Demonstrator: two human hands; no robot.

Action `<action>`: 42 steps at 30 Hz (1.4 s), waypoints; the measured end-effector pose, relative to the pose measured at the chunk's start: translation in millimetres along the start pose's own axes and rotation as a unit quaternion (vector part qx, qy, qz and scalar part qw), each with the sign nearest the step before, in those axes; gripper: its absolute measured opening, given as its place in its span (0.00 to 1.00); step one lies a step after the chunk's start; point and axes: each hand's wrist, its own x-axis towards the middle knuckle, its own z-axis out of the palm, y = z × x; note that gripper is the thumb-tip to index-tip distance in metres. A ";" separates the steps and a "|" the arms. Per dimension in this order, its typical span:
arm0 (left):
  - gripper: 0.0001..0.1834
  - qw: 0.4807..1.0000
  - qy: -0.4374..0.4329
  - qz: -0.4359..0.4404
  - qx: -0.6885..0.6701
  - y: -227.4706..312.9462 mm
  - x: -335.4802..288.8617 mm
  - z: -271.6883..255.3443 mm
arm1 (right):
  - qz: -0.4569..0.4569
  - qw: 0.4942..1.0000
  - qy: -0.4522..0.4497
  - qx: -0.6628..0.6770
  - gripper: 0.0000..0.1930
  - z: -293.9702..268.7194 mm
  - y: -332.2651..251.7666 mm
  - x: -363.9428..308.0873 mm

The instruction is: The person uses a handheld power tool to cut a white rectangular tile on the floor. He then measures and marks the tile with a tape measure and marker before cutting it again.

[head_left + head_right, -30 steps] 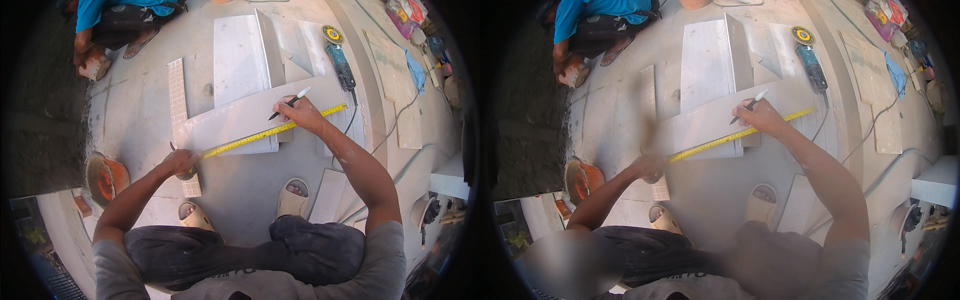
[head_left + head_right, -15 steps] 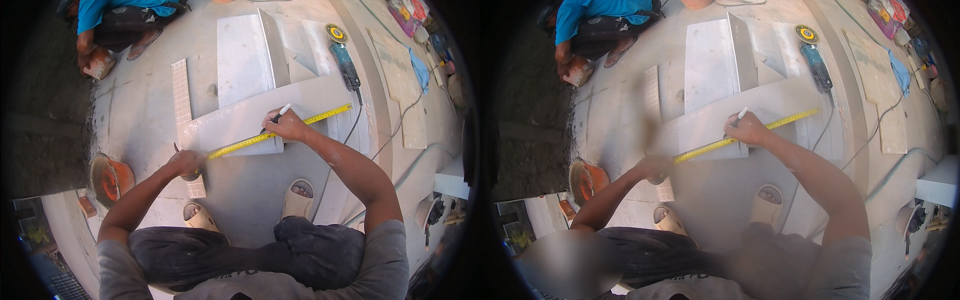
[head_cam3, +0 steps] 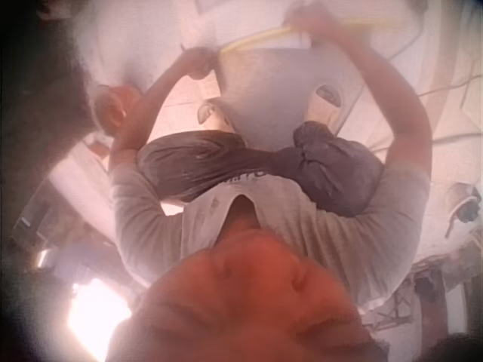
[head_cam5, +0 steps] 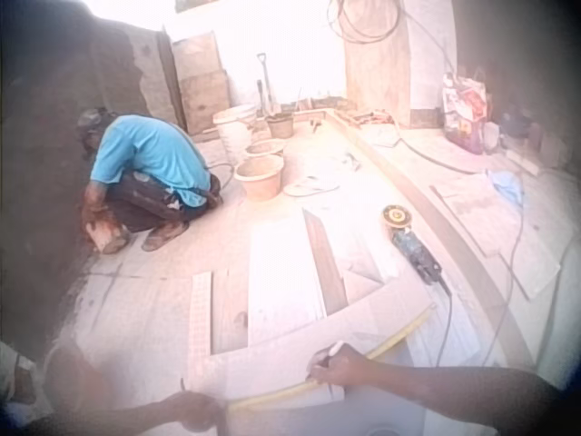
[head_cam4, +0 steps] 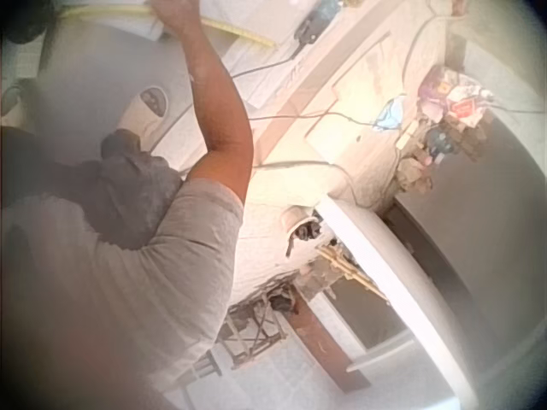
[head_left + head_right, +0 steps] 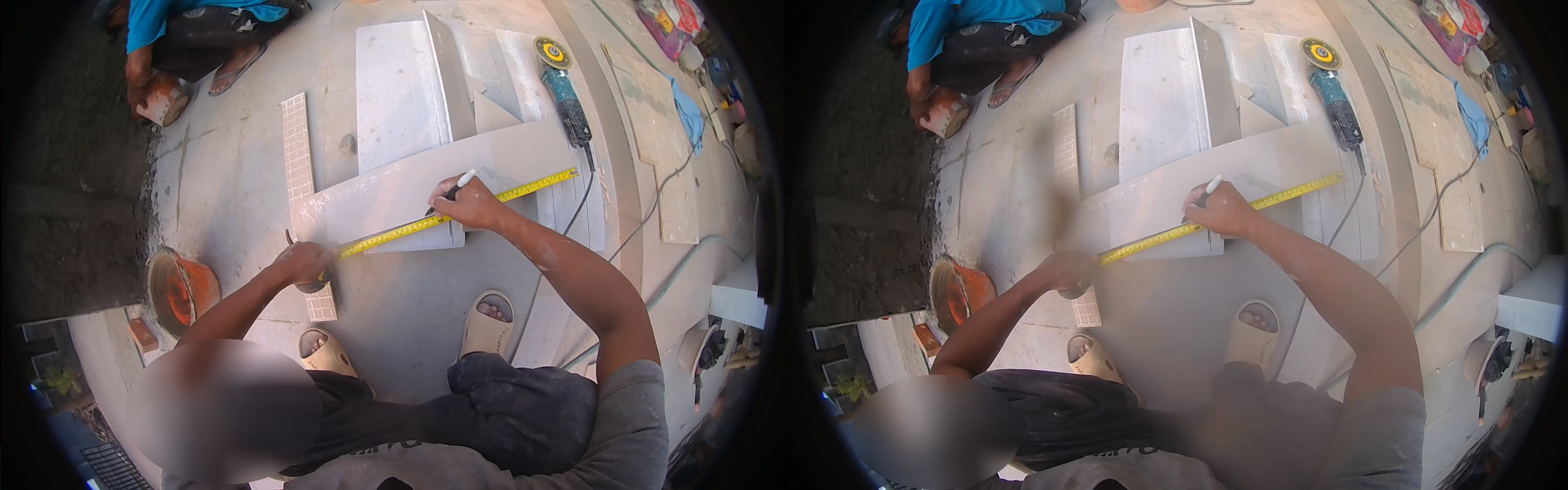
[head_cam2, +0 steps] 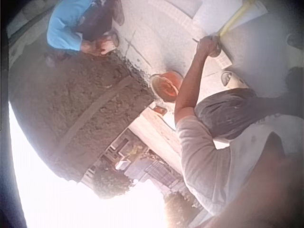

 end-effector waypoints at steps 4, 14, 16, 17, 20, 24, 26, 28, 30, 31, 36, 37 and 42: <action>0.37 0.999 -0.016 0.027 -0.026 -2.0 1.9 -2.0 | 0.015 1.000 0.003 0.001 0.13 -3.3 -2.2 -1.1; 0.29 0.932 -0.187 -0.023 -0.309 12.2 -19.3 -12.9 | 0.025 0.968 0.181 0.172 0.20 -58.6 -50.0 -25.0; 0.42 0.931 -0.178 0.052 -0.315 18.1 -20.2 -11.6 | -0.003 0.944 0.270 0.188 0.22 -78.4 -61.6 -28.7; 0.40 0.926 -0.168 0.086 -0.326 21.3 -19.2 -12.6 | -0.027 0.937 0.283 0.204 0.21 -89.9 -66.9 -33.1; 0.31 0.918 -0.163 0.068 -0.355 22.2 -19.2 -29.2 | -0.069 0.910 0.340 0.228 0.18 -117.4 -79.5 -48.4; 0.28 0.937 -0.061 0.043 -0.341 8.9 -29.6 -62.5 | -0.031 0.913 0.329 0.240 0.15 -138.1 -78.2 -88.9; 0.24 0.957 -0.024 0.015 -0.290 -5.3 -34.9 -79.1 | 0.021 0.932 0.300 0.203 0.14 -137.2 -71.3 -111.1; 0.25 0.963 0.031 -0.023 -0.267 -25.0 -36.3 -87.5 | 0.130 0.952 0.239 0.140 0.16 -133.2 -59.7 -135.9; 0.26 0.963 0.059 -0.051 -0.259 -55.5 -33.3 -96.7 | 0.199 0.957 0.204 0.050 0.18 -122.5 -40.0 -159.1; 0.27 0.962 0.058 -0.070 -0.259 -73.1 -28.9 -97.7 | 0.208 0.959 0.194 0.006 0.19 -114.5 -26.8 -170.4; 0.34 0.975 0.109 -0.161 -0.108 -162.7 -3.8 -64.3 | 0.316 0.943 0.089 -0.054 0.20 -79.0 48.8 -229.7; 0.37 0.977 0.128 -0.162 -0.054 -175.6 3.9 -50.9 | 0.340 0.937 0.059 -0.062 0.20 -72.2 66.3 -243.0; 0.40 0.984 0.115 -0.107 -0.088 -204.2 43.4 -3.3 | 0.316 0.922 -0.034 -0.221 0.20 -58.9 157.6 -315.7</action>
